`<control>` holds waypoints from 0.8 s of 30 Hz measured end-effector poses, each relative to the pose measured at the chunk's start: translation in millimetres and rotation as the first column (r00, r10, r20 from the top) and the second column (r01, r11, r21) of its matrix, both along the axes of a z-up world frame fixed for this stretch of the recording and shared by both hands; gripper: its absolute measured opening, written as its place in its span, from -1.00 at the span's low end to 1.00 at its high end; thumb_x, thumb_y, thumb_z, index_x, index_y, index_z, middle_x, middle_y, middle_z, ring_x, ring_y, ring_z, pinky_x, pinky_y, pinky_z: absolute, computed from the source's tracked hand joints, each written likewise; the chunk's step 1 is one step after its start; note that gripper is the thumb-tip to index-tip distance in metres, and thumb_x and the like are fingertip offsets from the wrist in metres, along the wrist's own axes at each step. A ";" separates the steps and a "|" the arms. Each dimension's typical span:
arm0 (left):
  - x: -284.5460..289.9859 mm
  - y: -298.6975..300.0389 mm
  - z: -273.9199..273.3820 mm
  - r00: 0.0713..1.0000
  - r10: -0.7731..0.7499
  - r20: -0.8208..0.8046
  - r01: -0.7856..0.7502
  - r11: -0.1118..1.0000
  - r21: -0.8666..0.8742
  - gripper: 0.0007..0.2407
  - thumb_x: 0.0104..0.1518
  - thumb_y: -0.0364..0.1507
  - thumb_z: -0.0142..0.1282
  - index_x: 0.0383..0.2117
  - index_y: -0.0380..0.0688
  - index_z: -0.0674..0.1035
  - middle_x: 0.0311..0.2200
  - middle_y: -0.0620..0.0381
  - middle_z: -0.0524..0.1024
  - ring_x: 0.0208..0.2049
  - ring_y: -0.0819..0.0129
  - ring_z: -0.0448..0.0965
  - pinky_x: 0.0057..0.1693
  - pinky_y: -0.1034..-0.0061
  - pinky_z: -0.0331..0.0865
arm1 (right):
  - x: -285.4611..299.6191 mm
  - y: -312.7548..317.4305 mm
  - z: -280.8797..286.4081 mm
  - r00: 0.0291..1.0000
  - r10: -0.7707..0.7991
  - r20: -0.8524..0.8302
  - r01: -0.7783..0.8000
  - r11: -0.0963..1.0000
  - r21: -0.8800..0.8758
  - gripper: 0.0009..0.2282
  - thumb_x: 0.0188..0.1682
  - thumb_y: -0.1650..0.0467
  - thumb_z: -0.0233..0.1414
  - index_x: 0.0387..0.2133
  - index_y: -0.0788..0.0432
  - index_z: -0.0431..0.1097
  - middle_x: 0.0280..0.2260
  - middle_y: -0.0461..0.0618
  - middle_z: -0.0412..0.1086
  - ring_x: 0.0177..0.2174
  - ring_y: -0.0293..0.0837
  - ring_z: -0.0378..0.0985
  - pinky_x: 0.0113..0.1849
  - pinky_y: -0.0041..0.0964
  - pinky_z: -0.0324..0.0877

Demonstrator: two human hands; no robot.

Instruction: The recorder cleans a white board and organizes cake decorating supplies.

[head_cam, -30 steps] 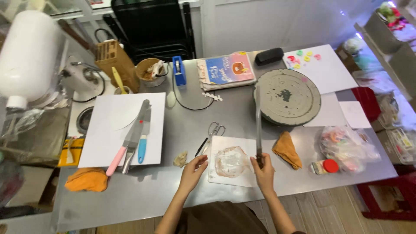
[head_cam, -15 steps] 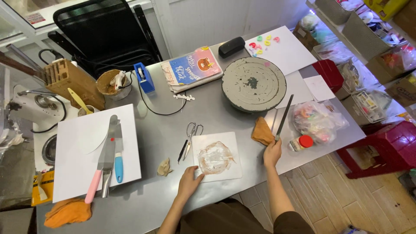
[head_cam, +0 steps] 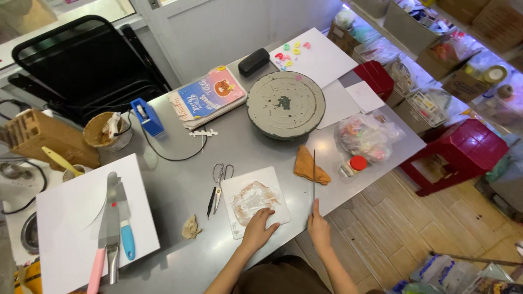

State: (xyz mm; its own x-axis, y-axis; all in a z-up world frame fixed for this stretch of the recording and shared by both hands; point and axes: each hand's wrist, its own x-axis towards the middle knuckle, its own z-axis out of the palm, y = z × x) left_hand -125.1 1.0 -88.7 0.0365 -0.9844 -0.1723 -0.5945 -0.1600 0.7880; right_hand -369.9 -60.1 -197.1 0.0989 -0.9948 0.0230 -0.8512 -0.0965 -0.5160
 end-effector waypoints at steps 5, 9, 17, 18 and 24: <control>-7.7 -9.3 5.6 0.999 -0.045 -0.011 0.045 0.999 0.006 -0.61 0.11 -0.27 0.21 0.02 -0.17 0.53 0.15 0.03 0.41 0.16 0.05 0.41 0.21 0.30 0.32 | -58.0 99.1 6.3 0.997 -0.042 -0.059 0.055 0.972 0.228 -0.35 0.02 0.33 -0.02 0.40 -0.11 -0.17 -0.61 0.28 0.44 -0.57 0.29 0.55 -0.45 0.20 0.42; 3.2 -11.9 -1.3 1.000 -0.015 -0.002 0.015 1.000 -0.021 -0.62 0.10 -0.28 0.21 0.01 -0.16 0.53 0.13 0.02 0.43 0.15 0.03 0.42 0.20 0.28 0.32 | -105.7 121.6 22.9 0.970 -0.241 -0.021 0.236 0.927 0.290 -0.38 0.02 0.29 -0.02 0.37 -0.29 -0.10 -0.55 0.26 0.52 -0.53 0.26 0.61 -0.42 0.15 0.47; 37.5 -23.9 21.7 0.773 -0.355 0.526 0.534 0.811 -0.238 -0.86 0.04 -0.38 0.20 -0.36 -0.14 0.58 -0.25 0.05 0.55 -0.07 0.11 0.51 0.14 0.18 0.34 | -86.3 -59.4 17.7 0.998 -0.058 0.023 0.060 0.994 -0.088 -0.59 0.01 0.34 0.07 0.16 0.09 0.35 -0.12 0.27 0.49 -0.17 0.27 0.55 -0.14 0.09 0.44; 40.3 -30.2 32.4 0.685 -0.392 0.615 0.663 0.685 -0.302 -0.92 0.06 -0.42 0.17 -0.48 -0.13 0.57 -0.35 0.06 0.55 -0.14 0.14 0.53 0.13 0.22 0.37 | -74.8 -83.8 15.8 0.999 -0.048 -0.008 0.048 0.998 -0.040 -0.60 0.00 0.34 0.09 0.13 0.13 0.37 -0.05 0.25 0.48 -0.10 0.26 0.54 -0.07 0.10 0.43; 44.0 -58.0 113.6 0.604 -0.194 0.773 0.712 0.568 -0.414 -0.99 0.02 -0.48 0.10 -0.50 -0.08 0.55 -0.42 0.17 0.53 -0.19 0.24 0.55 0.11 0.28 0.41 | 9.4 -129.5 91.3 0.978 0.189 0.082 -0.165 0.957 -0.239 -0.57 0.07 0.30 0.10 0.17 0.25 0.34 0.29 0.24 0.14 0.20 0.26 0.22 0.18 0.08 0.20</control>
